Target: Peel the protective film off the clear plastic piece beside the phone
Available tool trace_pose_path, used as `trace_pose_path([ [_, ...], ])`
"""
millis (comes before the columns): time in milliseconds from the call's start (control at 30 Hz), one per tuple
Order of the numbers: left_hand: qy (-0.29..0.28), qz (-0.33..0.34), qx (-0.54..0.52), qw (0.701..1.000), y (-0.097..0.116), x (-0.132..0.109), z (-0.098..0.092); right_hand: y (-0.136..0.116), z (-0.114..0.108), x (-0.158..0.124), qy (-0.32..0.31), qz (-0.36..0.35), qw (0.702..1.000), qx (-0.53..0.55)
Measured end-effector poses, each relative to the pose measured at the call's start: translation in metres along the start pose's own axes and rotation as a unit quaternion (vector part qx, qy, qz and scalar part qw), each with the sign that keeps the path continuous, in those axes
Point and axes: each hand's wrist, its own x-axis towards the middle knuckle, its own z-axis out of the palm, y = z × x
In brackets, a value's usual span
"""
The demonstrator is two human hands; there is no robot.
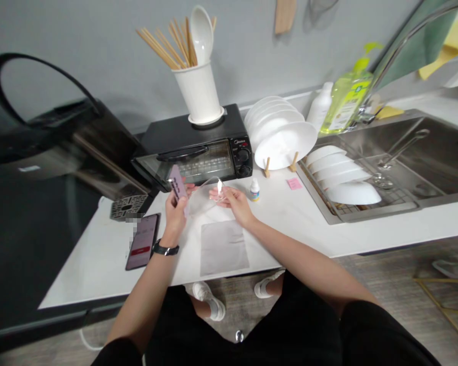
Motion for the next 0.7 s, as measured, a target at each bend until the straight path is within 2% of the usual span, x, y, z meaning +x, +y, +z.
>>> trace_pose_path([
  [100,0.064,-0.063,-0.102,0.991,-0.005,-0.001,-0.008,0.005,-0.006,0.003,0.007,-0.012,1.000,-0.013],
  [133,0.065,-0.073,-0.124,0.987,-0.006,-0.001,-0.009,0.007,-0.008,0.003,0.004,-0.013,1.000,-0.017],
  [233,0.034,-0.060,-0.147,0.987,-0.007,0.000,-0.007,0.011,-0.011,0.001,-0.024,-0.004,0.999,-0.034],
  [367,-0.021,0.014,-0.107,0.994,-0.001,0.001,0.005,0.013,-0.011,-0.007,-0.088,0.019,0.994,-0.061],
  [467,-0.063,0.040,-0.083,0.994,0.001,0.000,0.017,0.015,-0.010,-0.009,-0.120,0.024,0.990,-0.074],
  [700,-0.096,0.061,-0.038,0.993,-0.007,0.003,0.033,0.021,-0.008,-0.006,-0.146,0.015,0.986,-0.081],
])
